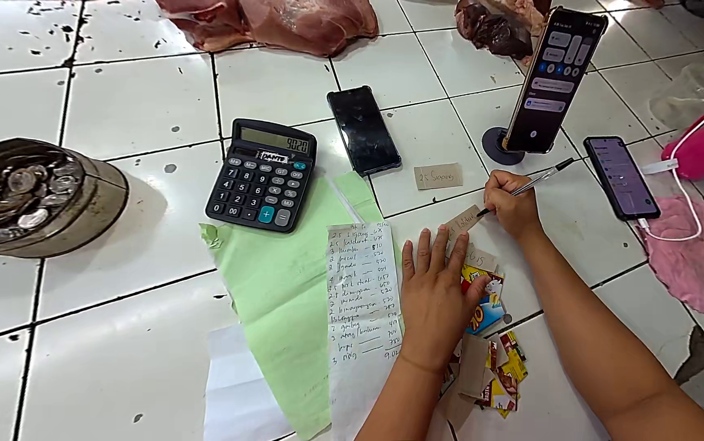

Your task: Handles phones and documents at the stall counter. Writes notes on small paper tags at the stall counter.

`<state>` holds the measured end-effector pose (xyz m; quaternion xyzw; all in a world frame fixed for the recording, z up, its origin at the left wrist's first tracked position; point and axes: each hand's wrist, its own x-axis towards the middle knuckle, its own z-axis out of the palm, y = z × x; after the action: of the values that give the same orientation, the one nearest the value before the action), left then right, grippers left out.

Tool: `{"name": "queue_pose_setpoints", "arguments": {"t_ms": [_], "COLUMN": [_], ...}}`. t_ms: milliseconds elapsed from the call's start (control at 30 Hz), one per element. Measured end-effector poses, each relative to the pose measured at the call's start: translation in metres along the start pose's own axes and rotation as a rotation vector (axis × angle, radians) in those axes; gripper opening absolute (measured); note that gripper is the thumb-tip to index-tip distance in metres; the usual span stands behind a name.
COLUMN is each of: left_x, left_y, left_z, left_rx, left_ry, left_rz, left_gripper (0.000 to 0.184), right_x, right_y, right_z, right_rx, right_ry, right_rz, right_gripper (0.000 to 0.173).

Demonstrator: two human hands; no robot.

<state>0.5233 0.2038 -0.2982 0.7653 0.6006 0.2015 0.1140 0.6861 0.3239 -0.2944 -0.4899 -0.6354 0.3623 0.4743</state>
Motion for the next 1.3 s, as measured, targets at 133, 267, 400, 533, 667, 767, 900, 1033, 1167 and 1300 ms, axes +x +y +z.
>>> {"name": "queue_pose_setpoints", "arguments": {"t_ms": [133,267,400,533,667,767,900,1033,1167,1300], "left_x": [0.000,0.000,0.000,0.000,0.005,0.006,0.006,0.007,0.007,0.007], "left_y": [0.000,0.000,0.001,0.000,-0.001,-0.003,-0.004,-0.004,-0.004,-0.003], "left_z": [0.000,0.000,0.001,-0.001,-0.004,-0.005,-0.006,-0.008,-0.010,-0.010], "left_rx": [0.001,0.003,-0.007,-0.023,-0.135,-0.221,-0.243,-0.252,-0.271,-0.269], "left_ry": [-0.005,0.003,0.015,0.009,0.058,0.099,0.129,0.113,0.102,0.101], "left_rz": [-0.003,-0.003,0.001,-0.011,-0.043,-0.093,-0.107,-0.112,-0.105,-0.113], "left_gripper": [0.064,0.064,0.064,0.062,0.045,0.034,0.027,0.030,0.031,0.030], "right_x": [0.000,0.000,0.000,-0.001,0.002,0.001,-0.005,-0.001,0.002,0.001], "right_y": [0.000,0.001,0.001,0.003,0.007,-0.004,-0.016,-0.004,-0.001,-0.001], "right_z": [-0.001,0.001,-0.002,-0.004,-0.009,-0.002,0.006,0.005,0.010,0.007], "right_rx": [0.026,-0.034,-0.042,-0.007,0.025,-0.035,-0.100,-0.182,-0.208,-0.226], "right_ry": [0.000,0.041,0.024,0.047,-0.008,-0.118,-0.228,-0.229,-0.236,-0.211], "right_rz": [0.010,0.000,0.004,0.006,-0.030,0.015,0.035,-0.073,-0.144,-0.250], "right_gripper": [0.025,0.024,0.025,0.026,0.012,0.012,0.024,0.032,0.035,0.028]}}
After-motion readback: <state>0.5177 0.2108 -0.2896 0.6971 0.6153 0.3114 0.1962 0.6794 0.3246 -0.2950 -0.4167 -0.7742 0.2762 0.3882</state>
